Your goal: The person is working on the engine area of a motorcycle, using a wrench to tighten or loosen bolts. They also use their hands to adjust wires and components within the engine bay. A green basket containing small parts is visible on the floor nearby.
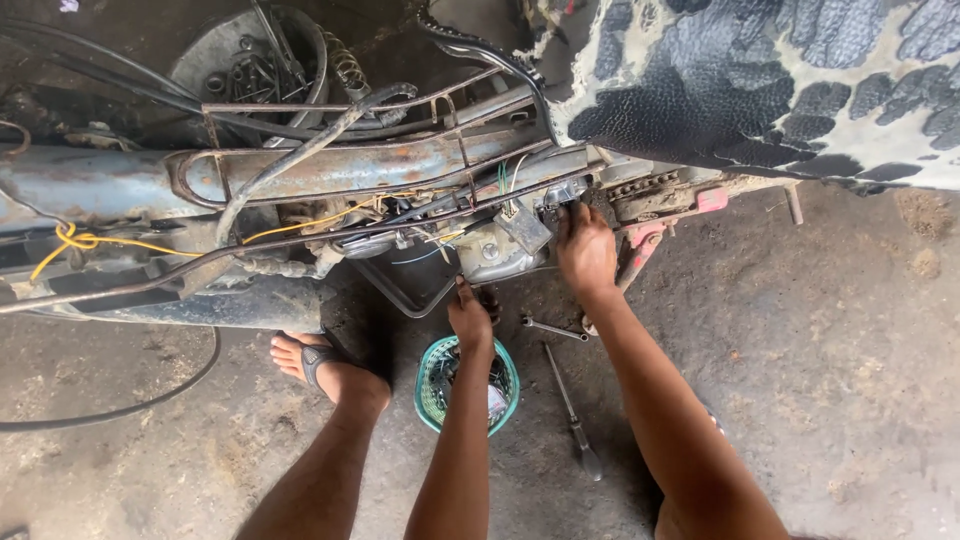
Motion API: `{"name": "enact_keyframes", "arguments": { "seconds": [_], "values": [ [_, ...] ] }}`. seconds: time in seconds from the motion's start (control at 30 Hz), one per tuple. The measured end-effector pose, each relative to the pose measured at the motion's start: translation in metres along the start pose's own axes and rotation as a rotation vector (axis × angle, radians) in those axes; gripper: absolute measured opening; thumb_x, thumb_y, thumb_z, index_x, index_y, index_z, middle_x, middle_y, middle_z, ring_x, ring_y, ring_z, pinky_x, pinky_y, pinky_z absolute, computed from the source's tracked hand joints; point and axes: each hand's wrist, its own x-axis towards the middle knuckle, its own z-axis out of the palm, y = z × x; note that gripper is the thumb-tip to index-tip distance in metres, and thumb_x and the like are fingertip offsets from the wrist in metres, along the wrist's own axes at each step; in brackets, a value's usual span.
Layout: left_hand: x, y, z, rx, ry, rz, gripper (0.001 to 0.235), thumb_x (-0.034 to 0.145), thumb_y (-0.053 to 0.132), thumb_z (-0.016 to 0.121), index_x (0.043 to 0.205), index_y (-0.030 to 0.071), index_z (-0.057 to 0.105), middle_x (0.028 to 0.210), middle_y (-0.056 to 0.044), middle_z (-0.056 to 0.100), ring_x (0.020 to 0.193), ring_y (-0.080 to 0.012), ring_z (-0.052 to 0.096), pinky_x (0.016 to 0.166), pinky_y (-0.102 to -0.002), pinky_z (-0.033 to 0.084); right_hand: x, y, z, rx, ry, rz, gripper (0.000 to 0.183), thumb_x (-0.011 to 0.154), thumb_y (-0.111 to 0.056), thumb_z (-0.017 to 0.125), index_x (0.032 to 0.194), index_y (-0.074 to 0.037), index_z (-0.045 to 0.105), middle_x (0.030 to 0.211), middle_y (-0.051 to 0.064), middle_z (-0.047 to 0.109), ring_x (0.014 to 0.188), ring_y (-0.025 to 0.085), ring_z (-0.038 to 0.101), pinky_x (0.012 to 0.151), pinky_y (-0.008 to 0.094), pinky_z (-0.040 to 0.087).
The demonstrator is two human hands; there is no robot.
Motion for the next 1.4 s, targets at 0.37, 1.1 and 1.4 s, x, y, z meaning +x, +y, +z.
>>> {"name": "enact_keyframes", "arguments": {
  "seconds": [0.37,1.1,1.4],
  "values": [
    [0.029,-0.044,0.006,0.041,0.058,0.17,0.05,0.092,0.034,0.034,0.049,0.011,0.046,0.042,-0.006,0.04,0.035,-0.0124,0.038,0.039,-0.028,0.032,0.006,-0.014,-0.05,0.126,-0.178,0.047,0.037,0.088,-0.045,0.048,0.092,-0.008,0.052,0.07,0.017,0.062,0.068,0.039,0.062,0.059,0.049,0.049],
    [0.021,-0.02,0.004,-0.291,-0.208,0.074,0.057,0.095,0.047,0.032,0.051,0.012,0.039,0.044,-0.001,0.027,0.035,-0.0112,0.023,0.037,-0.027,0.02,0.019,0.013,-0.013,0.349,-0.258,0.248,0.025,0.085,-0.029,0.057,0.083,-0.005,0.064,0.074,0.019,0.063,0.077,0.04,0.06,0.065,0.048,0.047],
    [0.021,-0.023,0.005,-0.282,-0.202,0.112,0.056,0.095,0.047,0.032,0.052,0.012,0.04,0.046,-0.002,0.027,0.036,-0.0115,0.025,0.037,-0.027,0.021,0.009,-0.008,-0.015,0.212,-0.125,0.315,0.026,0.077,-0.028,0.065,0.072,-0.002,0.066,0.062,0.018,0.062,0.066,0.036,0.062,0.059,0.043,0.049]
  ]
}}
